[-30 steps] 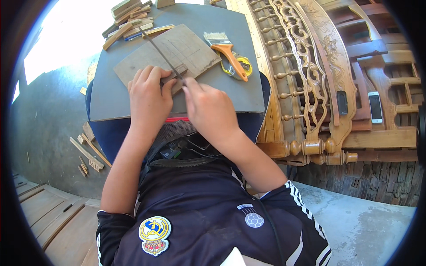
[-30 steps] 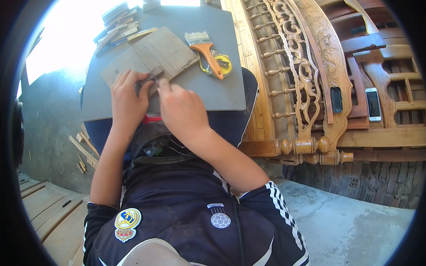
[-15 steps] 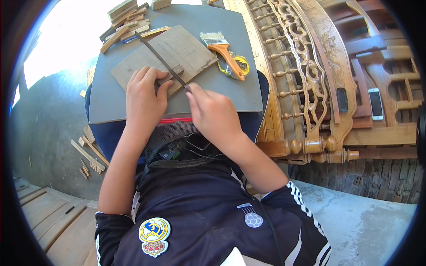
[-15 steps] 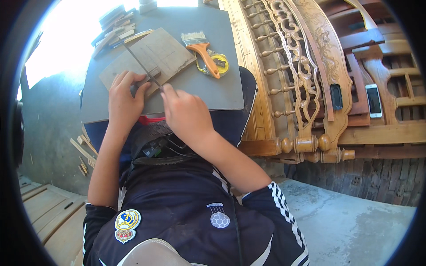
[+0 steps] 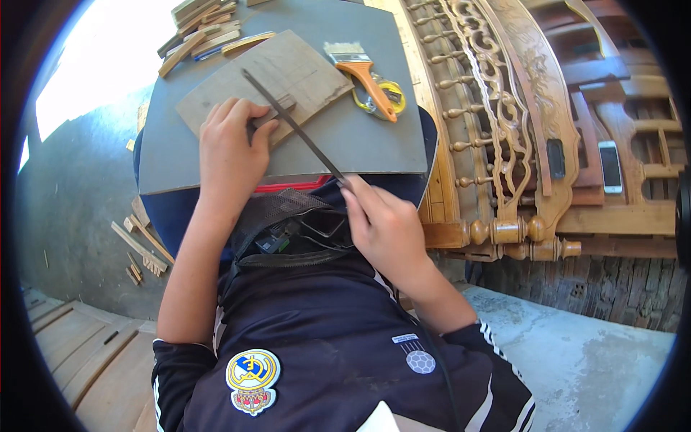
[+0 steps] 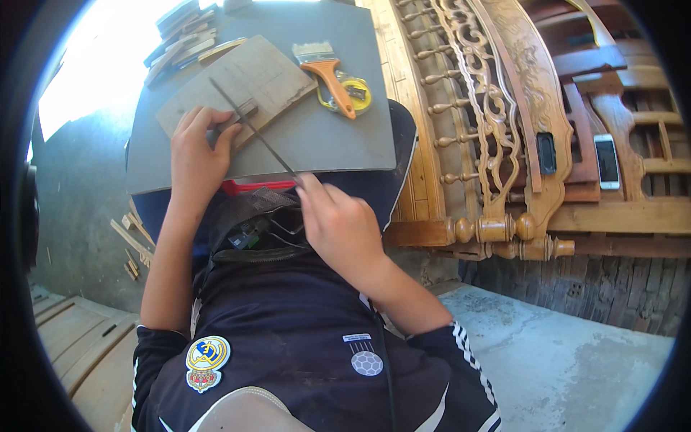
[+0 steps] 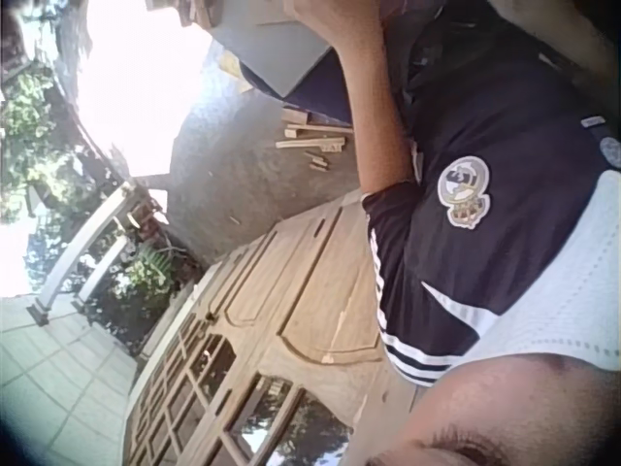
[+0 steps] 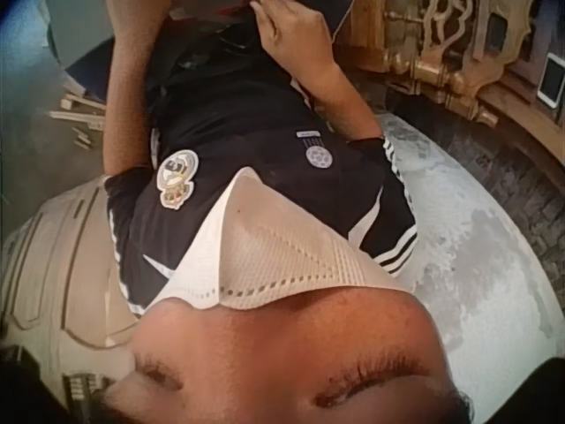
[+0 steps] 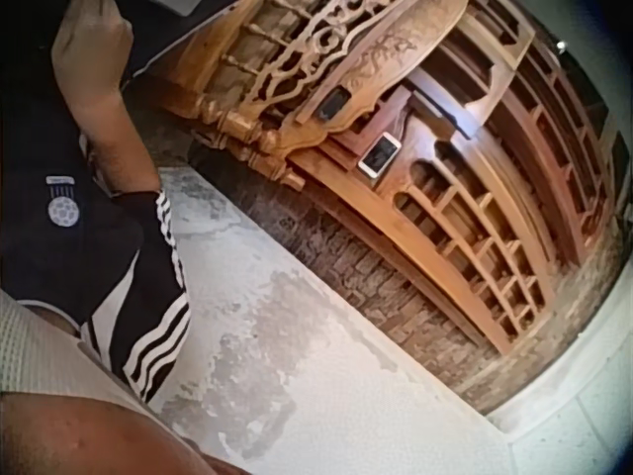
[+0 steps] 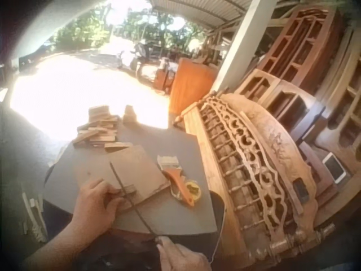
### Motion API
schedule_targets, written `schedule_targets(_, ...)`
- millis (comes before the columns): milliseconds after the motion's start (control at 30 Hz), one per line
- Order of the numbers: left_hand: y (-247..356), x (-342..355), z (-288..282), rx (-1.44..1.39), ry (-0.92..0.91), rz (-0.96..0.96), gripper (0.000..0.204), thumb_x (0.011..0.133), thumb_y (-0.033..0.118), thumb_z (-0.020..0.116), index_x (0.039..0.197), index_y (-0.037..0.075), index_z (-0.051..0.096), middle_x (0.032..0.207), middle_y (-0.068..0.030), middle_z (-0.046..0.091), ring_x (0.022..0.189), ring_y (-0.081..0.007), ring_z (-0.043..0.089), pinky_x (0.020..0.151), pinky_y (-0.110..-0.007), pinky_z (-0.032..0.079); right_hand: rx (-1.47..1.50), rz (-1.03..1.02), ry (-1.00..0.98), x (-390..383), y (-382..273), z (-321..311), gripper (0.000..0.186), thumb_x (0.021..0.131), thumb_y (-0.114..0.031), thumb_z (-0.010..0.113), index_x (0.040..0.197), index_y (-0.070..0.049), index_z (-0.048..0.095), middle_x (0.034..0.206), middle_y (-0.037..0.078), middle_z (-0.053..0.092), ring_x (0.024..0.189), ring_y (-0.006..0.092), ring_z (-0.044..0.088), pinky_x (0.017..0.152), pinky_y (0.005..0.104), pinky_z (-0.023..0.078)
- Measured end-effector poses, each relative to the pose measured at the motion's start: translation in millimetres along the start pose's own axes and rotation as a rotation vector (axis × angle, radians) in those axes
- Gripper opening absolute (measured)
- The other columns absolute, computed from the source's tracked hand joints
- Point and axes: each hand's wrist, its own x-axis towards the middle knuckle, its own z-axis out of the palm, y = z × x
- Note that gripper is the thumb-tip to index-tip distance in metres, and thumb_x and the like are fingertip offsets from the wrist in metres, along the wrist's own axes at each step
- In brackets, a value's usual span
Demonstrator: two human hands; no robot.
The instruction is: Measuring and cutting small wooden components in a workshop.
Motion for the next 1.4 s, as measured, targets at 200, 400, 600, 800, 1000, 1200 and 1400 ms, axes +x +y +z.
schedule_targets(200, 3.9, 0.0, 1.5, 0.010, 0.005, -0.002, 0.013, 0.081, 0.006, 0.077, 0.089, 0.001, 0.068, 0.089, -0.0137, 0.067, 0.091, -0.0355, 0.064, 0.083, -0.043, 0.050, -0.025, -0.047, -0.060, 70.9, -1.3, 36.9, 0.016, 0.101, -0.016, 0.057, 0.108, -0.003, 0.064, 0.076, 0.017, 0.069, 0.066, 0.0395, 0.068, 0.060, 0.0485, 0.056)
schedule_targets(400, 4.4, -5.0, 5.4, 0.066, 0.042, -0.035, 0.013, 0.082, 0.007, 0.076, 0.091, 0.002, 0.068, 0.091, -0.0116, 0.067, 0.093, -0.0341, 0.064, 0.087, -0.044, 0.048, -0.011, -0.038, -0.057, 29.0, -4.7, 11.9, 0.016, 0.100, -0.015, 0.060, 0.109, -0.003, 0.064, 0.076, 0.016, 0.068, 0.065, 0.0378, 0.068, 0.058, 0.0462, 0.056)
schedule_targets(600, 0.7, -3.0, 3.7, 0.025, 0.021, -0.004, 0.014, 0.081, 0.006, 0.077, 0.090, 0.001, 0.068, 0.091, -0.0121, 0.067, 0.093, -0.0339, 0.063, 0.086, -0.044, 0.049, -0.026, 0.045, -0.087, -18.5, -9.2, -24.5, 0.018, 0.098, -0.014, 0.064, 0.113, -0.004, 0.064, 0.077, 0.014, 0.067, 0.063, 0.0359, 0.068, 0.056, 0.0436, 0.055)
schedule_targets(800, 1.3, -2.5, 2.3, 0.009, 0.014, -0.004, 0.014, 0.080, 0.004, 0.077, 0.089, 0.000, 0.068, 0.089, -0.0129, 0.067, 0.089, -0.0347, 0.063, 0.082, -0.043, 0.051, -0.028, -0.055, -0.057, 46.4, -4.6, 18.6, 0.014, 0.099, -0.014, 0.062, 0.109, -0.004, 0.063, 0.075, 0.015, 0.067, 0.065, 0.0369, 0.068, 0.058, 0.0454, 0.055)
schedule_targets(1000, 3.7, -4.3, 5.5, 0.051, 0.051, -0.016, 0.014, 0.080, 0.005, 0.077, 0.090, 0.000, 0.068, 0.089, -0.0131, 0.067, 0.088, -0.0346, 0.063, 0.082, -0.044, 0.050, -0.043, -0.057, -0.080, 43.7, -3.3, 14.7, 0.014, 0.100, -0.015, 0.061, 0.108, -0.004, 0.062, 0.075, 0.016, 0.067, 0.066, 0.0371, 0.068, 0.058, 0.0468, 0.055)
schedule_targets(1200, 4.0, -2.7, 2.1, 0.037, 0.036, -0.008, 0.014, 0.081, 0.005, 0.077, 0.090, 0.000, 0.068, 0.089, -0.0127, 0.067, 0.090, -0.0341, 0.063, 0.084, -0.043, 0.050, -0.013, 0.037, -0.073, -24.3, -5.9, -27.1, 0.021, 0.097, -0.013, 0.066, 0.117, -0.005, 0.064, 0.072, 0.012, 0.066, 0.062, 0.0338, 0.067, 0.056, 0.0439, 0.055)
schedule_targets(1400, 1.7, -1.3, 1.2, 0.004, 0.012, 0.011, 0.015, 0.080, 0.004, 0.078, 0.089, -0.001, 0.068, 0.089, -0.0136, 0.067, 0.089, -0.0348, 0.064, 0.083, -0.043, 0.051, -0.008, -0.015, -0.051, 22.6, -3.4, 7.1, 0.016, 0.099, -0.015, 0.062, 0.111, -0.004, 0.064, 0.074, 0.014, 0.067, 0.064, 0.0364, 0.067, 0.058, 0.0457, 0.055)
